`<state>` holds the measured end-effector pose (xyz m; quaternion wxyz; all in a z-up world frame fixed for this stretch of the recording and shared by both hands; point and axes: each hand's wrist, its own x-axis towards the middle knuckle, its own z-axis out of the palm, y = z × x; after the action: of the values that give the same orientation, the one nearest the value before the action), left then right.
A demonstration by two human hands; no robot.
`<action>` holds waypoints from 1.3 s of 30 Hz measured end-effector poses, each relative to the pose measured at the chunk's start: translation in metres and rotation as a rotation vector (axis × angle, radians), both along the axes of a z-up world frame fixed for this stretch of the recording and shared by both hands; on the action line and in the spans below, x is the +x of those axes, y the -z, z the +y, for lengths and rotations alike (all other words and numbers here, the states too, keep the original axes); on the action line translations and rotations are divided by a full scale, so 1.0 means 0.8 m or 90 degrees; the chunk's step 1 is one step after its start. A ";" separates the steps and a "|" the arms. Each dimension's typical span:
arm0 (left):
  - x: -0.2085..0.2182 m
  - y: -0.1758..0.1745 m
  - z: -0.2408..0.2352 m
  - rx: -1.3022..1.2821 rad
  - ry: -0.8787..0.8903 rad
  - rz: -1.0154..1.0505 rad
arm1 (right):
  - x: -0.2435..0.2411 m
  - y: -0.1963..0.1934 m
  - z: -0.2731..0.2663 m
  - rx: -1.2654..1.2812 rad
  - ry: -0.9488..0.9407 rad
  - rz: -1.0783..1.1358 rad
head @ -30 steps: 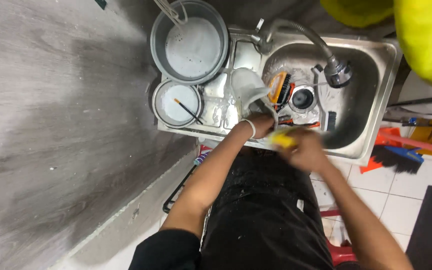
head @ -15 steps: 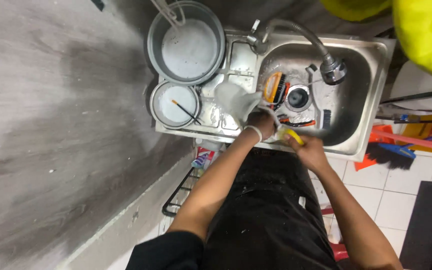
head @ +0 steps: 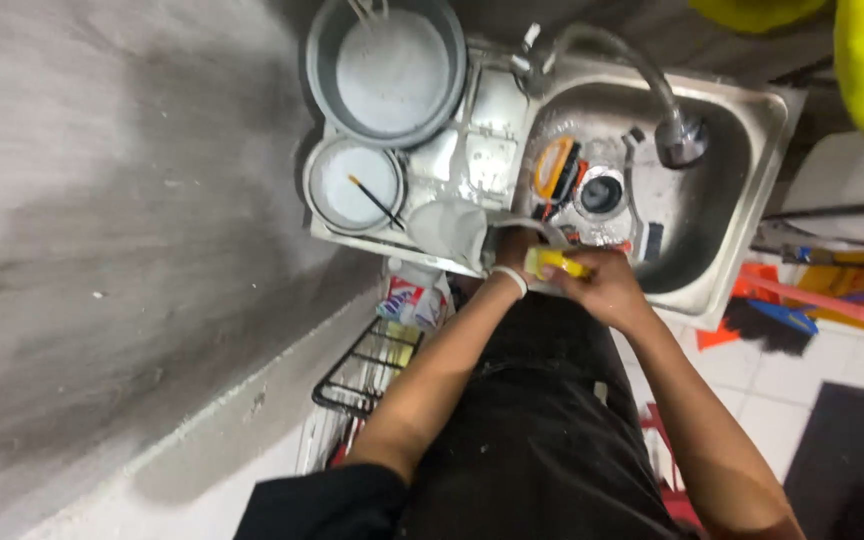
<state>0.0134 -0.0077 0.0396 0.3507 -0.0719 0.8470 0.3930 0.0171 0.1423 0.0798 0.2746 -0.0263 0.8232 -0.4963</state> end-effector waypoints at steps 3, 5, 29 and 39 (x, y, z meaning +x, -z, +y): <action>-0.003 0.049 0.005 -0.022 -0.047 0.042 | -0.014 0.047 0.034 0.104 -0.032 0.008; 0.005 0.048 0.006 0.000 -0.104 0.045 | -0.019 0.033 0.043 0.134 0.012 0.018; 0.032 0.053 0.020 0.113 -0.325 0.084 | -0.026 0.015 0.032 0.030 -0.050 -0.017; 0.026 0.045 0.002 0.101 -0.197 0.118 | -0.052 -0.036 0.000 0.072 -0.280 0.234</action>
<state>0.0346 -0.0058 0.0034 0.2111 -0.1365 0.8209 0.5127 -0.0247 0.1422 0.1089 0.2228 -0.2784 0.8599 -0.3653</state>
